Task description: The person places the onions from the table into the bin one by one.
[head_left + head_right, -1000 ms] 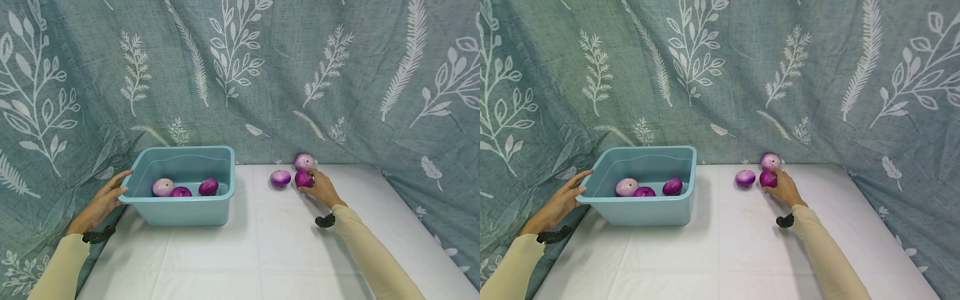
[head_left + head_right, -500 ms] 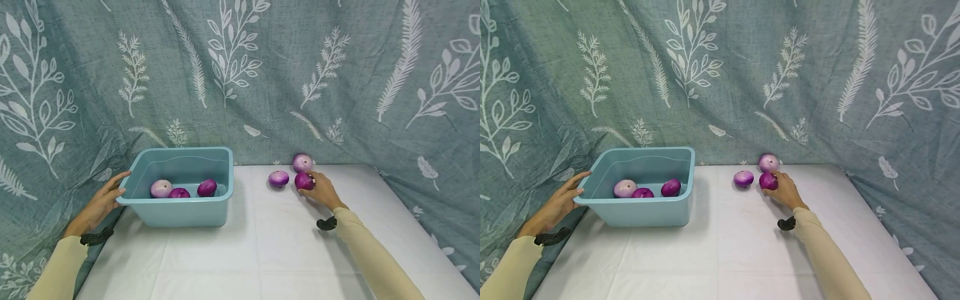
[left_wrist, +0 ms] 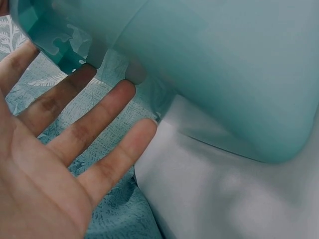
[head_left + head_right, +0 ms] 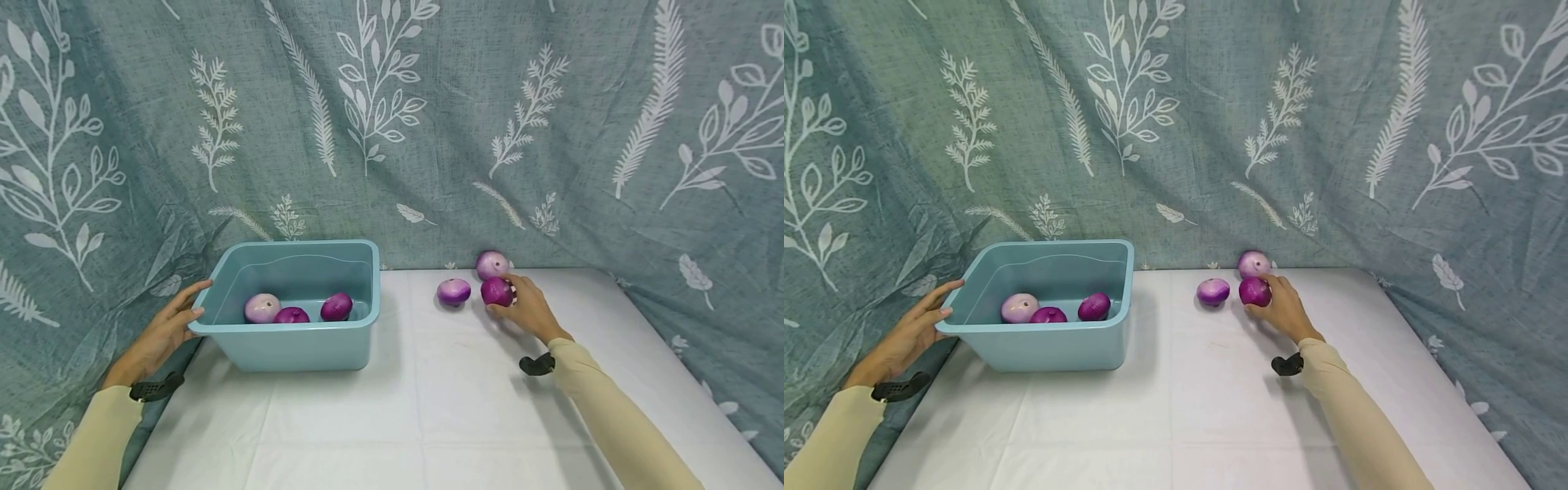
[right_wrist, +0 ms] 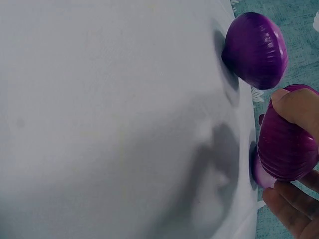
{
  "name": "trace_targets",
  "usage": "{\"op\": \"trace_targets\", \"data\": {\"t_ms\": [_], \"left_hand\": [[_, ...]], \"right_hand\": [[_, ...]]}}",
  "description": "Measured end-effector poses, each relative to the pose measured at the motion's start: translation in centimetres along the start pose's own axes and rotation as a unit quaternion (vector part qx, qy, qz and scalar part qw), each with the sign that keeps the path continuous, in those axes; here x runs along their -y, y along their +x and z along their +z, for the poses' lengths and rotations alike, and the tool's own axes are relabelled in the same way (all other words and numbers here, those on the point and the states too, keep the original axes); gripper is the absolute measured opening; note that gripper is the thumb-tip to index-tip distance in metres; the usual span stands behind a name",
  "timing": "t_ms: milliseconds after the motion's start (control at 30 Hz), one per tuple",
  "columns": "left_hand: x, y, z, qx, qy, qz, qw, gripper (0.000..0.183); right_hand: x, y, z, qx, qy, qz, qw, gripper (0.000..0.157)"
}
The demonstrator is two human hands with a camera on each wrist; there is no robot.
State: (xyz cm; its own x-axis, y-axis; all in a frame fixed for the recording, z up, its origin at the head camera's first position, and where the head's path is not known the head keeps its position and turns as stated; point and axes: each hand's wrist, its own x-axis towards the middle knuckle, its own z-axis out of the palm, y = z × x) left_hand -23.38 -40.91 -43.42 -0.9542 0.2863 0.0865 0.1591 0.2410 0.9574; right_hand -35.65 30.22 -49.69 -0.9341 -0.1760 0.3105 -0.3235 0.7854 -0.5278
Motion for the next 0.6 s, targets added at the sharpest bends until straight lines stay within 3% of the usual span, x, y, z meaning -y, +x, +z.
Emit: {"op": "trace_targets", "data": {"t_ms": [600], "left_hand": [[0.0,0.0,0.0,0.0,-0.006,0.002,1.0,0.06]], "right_hand": [[4.3,0.7,-0.6,-0.011,0.013,-0.046,0.999,0.076]]}}
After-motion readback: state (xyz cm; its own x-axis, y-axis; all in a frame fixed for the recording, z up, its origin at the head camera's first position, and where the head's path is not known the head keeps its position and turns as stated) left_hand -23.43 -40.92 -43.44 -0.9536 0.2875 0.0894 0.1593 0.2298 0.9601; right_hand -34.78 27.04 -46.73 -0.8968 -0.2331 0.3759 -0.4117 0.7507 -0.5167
